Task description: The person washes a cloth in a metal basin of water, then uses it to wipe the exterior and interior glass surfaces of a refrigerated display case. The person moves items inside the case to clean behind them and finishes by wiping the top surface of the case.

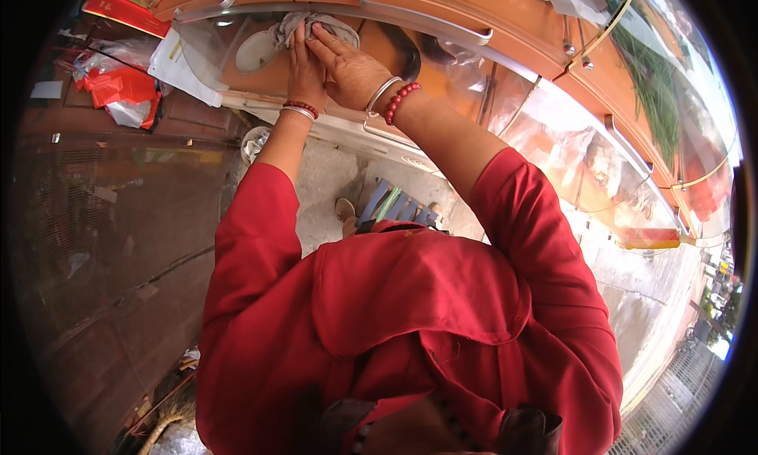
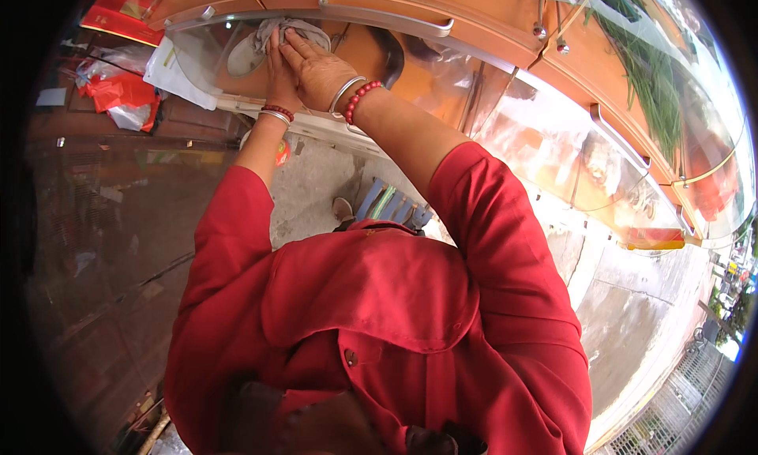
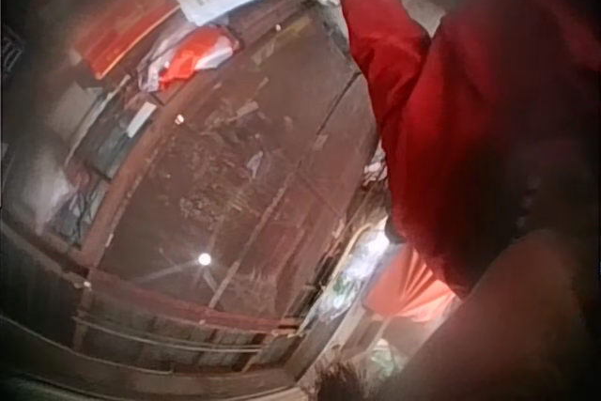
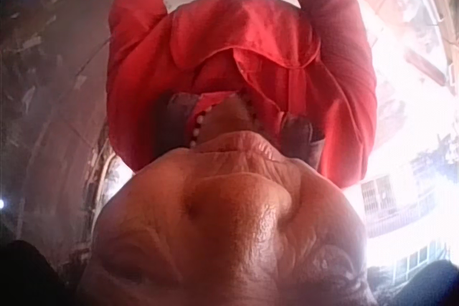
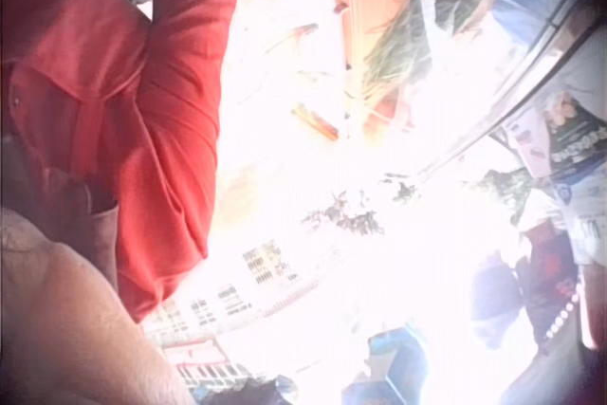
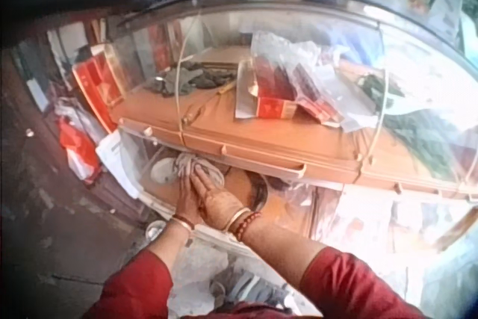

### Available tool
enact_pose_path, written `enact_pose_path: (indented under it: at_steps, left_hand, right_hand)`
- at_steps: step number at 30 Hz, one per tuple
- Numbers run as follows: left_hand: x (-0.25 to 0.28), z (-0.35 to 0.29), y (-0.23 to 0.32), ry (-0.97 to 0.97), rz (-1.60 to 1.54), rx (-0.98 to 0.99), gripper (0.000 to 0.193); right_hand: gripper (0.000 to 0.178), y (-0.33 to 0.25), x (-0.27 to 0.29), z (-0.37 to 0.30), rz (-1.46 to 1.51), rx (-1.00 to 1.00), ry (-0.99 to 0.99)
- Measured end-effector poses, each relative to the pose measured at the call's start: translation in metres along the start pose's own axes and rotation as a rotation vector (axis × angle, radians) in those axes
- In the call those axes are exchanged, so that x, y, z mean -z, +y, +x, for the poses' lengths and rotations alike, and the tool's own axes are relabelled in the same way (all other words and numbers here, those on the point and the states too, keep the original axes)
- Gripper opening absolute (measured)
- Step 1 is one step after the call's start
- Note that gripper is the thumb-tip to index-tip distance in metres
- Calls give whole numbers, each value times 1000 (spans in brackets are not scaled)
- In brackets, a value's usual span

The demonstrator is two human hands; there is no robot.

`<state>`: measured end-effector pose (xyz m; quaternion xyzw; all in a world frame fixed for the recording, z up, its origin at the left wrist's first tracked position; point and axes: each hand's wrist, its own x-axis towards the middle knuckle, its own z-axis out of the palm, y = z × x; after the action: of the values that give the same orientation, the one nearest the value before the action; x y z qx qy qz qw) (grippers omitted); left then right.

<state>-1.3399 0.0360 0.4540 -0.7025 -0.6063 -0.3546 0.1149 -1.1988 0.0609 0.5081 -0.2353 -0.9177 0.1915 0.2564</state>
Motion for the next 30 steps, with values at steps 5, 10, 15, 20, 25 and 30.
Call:
enact_pose_path:
  at_steps: [5,10,15,20,25,30]
  left_hand:
    - [-23,-8,39,60,-63,12,64]
    - [-37,2,136,-169,-225,-104,61]
    - [-73,-9,194,-131,-134,-360,51]
    - [-97,-70,210,-235,-113,-509,47]
    - [-112,-139,174,-654,-13,-598,49]
    - [-93,-162,130,-683,-181,-493,44]
  right_hand:
    - [79,1,23,-55,106,-54,14]
    - [76,18,70,-150,133,-173,172]
    - [59,21,102,-214,136,-329,328]
    - [34,29,68,-262,239,-505,471]
    - [18,49,-9,-304,547,-784,365]
    - [19,69,-72,-276,398,-948,202]
